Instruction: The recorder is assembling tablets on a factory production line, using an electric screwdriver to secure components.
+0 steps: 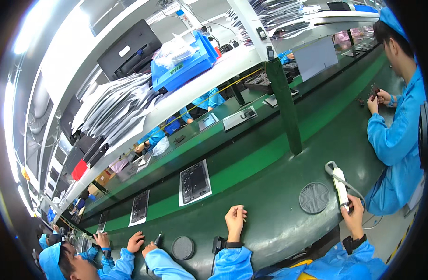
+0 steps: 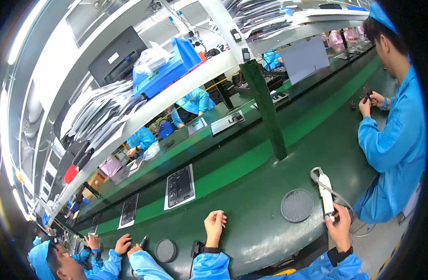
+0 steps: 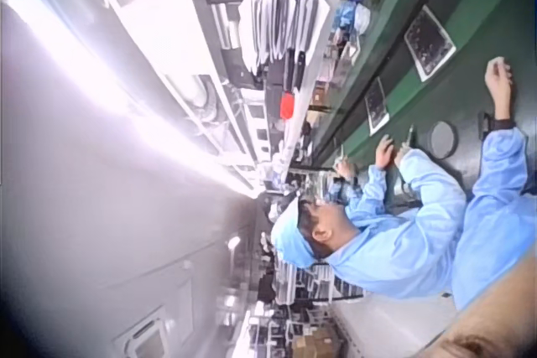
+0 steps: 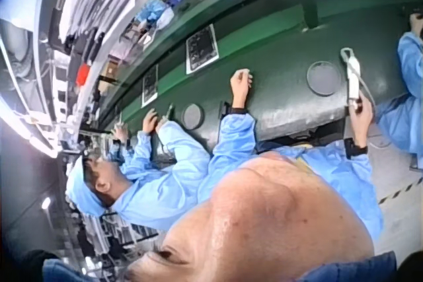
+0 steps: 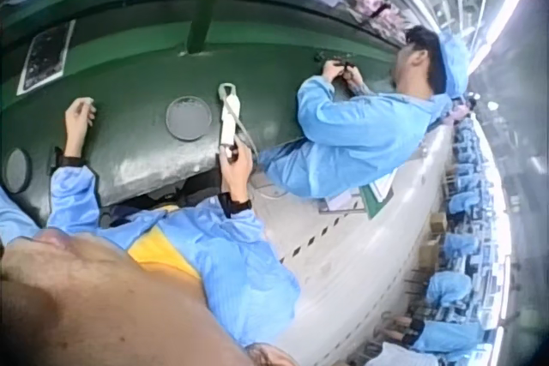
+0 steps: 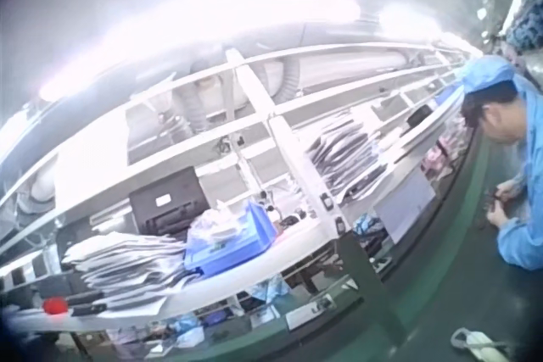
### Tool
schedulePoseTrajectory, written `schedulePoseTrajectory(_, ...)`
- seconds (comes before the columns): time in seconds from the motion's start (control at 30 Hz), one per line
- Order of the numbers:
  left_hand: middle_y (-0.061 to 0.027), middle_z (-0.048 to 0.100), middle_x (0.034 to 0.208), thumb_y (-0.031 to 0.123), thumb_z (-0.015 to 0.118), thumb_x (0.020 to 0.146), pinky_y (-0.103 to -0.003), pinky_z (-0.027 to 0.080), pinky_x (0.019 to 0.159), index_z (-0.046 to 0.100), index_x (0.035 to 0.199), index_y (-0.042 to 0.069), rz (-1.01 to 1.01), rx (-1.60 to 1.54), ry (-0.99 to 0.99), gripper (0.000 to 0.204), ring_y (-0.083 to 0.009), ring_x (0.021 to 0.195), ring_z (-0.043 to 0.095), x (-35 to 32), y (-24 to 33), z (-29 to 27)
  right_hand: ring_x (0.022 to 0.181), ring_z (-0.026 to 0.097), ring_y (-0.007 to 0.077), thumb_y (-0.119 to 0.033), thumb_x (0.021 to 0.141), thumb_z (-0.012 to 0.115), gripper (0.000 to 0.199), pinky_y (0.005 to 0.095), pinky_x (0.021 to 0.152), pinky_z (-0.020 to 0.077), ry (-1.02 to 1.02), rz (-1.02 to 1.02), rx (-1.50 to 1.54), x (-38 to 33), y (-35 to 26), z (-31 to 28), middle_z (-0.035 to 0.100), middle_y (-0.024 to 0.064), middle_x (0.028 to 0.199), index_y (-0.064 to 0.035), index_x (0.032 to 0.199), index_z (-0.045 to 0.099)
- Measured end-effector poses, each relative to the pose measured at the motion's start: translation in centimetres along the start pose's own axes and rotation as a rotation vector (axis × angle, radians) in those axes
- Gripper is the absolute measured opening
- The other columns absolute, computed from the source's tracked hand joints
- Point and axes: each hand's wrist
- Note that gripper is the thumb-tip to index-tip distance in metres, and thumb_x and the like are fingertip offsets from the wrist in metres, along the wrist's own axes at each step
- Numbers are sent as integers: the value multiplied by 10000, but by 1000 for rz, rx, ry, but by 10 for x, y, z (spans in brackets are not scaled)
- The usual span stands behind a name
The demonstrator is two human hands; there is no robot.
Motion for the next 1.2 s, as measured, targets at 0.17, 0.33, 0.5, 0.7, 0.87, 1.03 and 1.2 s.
schedulePoseTrajectory(0.17,-52,593,677,137,535,888,-198,402,434,597,898,-10,-45,109,-5,160,-74,551,519,-9,-1,3,687,452,202,-103,609,644,441,294,614,385,-25,34,22,4,-2,-1,544,102,845,19,1026,571)
schedulePoseTrajectory(0.33,-64,595,624,120,577,847,-235,414,449,601,829,1,-89,151,66,123,-104,510,521,-7,-3,21,690,465,211,-117,591,673,458,303,622,394,-18,85,-6,5,1,-9,567,111,860,15,1018,575)
schedulePoseTrajectory(0.5,-78,666,723,174,554,865,-329,495,650,659,935,57,36,425,90,173,-210,666,628,-19,1,24,697,495,216,-174,616,730,480,320,640,414,-135,188,-12,7,-2,-30,581,106,879,-5,1035,569)
schedulePoseTrajectory(0.7,-115,611,624,118,605,773,-332,452,495,613,757,26,194,705,284,94,-228,521,572,-27,-13,29,724,513,214,-165,620,756,529,300,593,456,-346,270,0,32,-11,-29,556,113,895,-16,1088,556)
schedulePoseTrajectory(0.87,-150,622,671,263,545,802,-452,474,575,601,710,90,-78,978,39,204,-360,623,598,-74,27,51,763,533,201,-97,631,726,633,279,591,481,-481,450,56,29,-7,-41,546,107,929,-36,1213,484)
schedulePoseTrajectory(1.03,-128,599,636,294,519,832,-462,454,569,582,740,89,-179,974,-87,233,-346,637,586,-137,56,40,717,509,124,13,661,642,656,250,668,454,-680,371,145,44,8,-37,570,105,1089,-12,1272,406)
schedulePoseTrajectory(1.2,-148,626,698,351,518,830,-467,471,622,612,764,95,-314,1003,-176,281,-374,689,598,-149,43,27,920,570,160,37,679,638,644,246,687,462,-792,539,237,51,21,-42,506,141,1238,6,1270,384)
Point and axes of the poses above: each hand's wrist, its own x-axis towards the middle knuckle, its own z-axis out of the palm, y = z × x
